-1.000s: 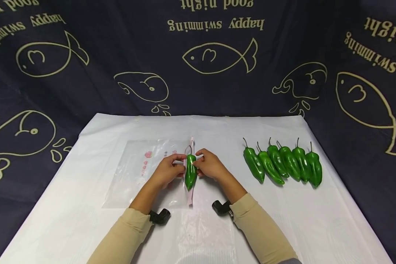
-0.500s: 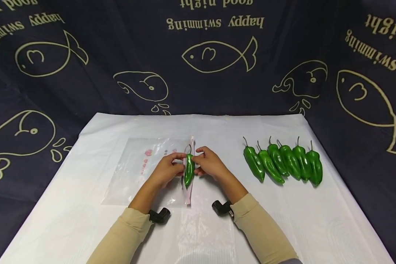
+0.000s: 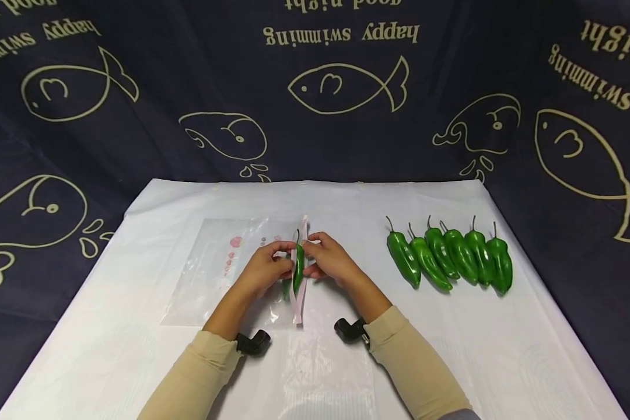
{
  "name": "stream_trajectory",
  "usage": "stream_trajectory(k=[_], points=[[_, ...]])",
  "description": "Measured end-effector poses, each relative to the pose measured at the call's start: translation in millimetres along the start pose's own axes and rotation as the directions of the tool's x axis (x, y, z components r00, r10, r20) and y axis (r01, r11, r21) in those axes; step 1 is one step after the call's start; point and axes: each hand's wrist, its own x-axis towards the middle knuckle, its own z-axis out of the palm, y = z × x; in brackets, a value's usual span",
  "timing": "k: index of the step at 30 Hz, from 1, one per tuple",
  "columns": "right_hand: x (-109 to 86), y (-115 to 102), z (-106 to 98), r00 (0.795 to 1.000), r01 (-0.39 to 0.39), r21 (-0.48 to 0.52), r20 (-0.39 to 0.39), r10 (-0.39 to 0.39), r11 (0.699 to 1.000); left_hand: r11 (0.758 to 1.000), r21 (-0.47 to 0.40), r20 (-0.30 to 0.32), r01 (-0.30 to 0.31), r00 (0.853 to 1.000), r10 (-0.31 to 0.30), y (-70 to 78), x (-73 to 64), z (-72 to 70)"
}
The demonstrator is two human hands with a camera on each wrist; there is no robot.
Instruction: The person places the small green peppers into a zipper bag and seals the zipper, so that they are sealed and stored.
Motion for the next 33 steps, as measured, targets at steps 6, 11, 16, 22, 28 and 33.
stream_trajectory(k=[6, 11, 16, 22, 28, 33], points=[[-0.5, 0.6, 2.3, 1.0, 0.003, 0.008, 0.006, -0.003, 1.0, 1.0, -0.013, 0.007, 0.0, 1.0, 0.0, 1.7, -0.8, -1.0], [1.4, 3.9, 5.9, 1.0, 0.005, 0.013, 0.023, -0.005, 1.0, 1.0, -0.019, 0.014, 0.008, 1.0, -0.007, 2.4, -1.3, -2.4], [3.7, 6.4, 8.9, 0.999, 0.005, 0.017, 0.034, -0.005, 1.0, 1.0, -0.012, 0.042, 0.025, 0.999, -0.025, 12.0, -6.9, -3.7], [3.8, 4.7, 12.4, 0.999, -0.019, 0.037, 0.048, 0.017, 0.999, 1.0, -0.016, 0.045, 0.018, 0.999, -0.017, 9.8, -5.4, -3.8], [4.1, 1.7, 15.5, 0.999, -0.037, 0.052, 0.04, 0.035, 0.998, 1.0, -0.02, 0.026, -0.021, 0.999, 0.021, 5.0, -3.1, -2.2], [4.5, 0.4, 14.5, 0.999, -0.024, 0.062, 0.049, 0.021, 0.998, 1.0, -0.001, 0.011, -0.011, 1.0, 0.011, 4.1, -2.9, -1.7]])
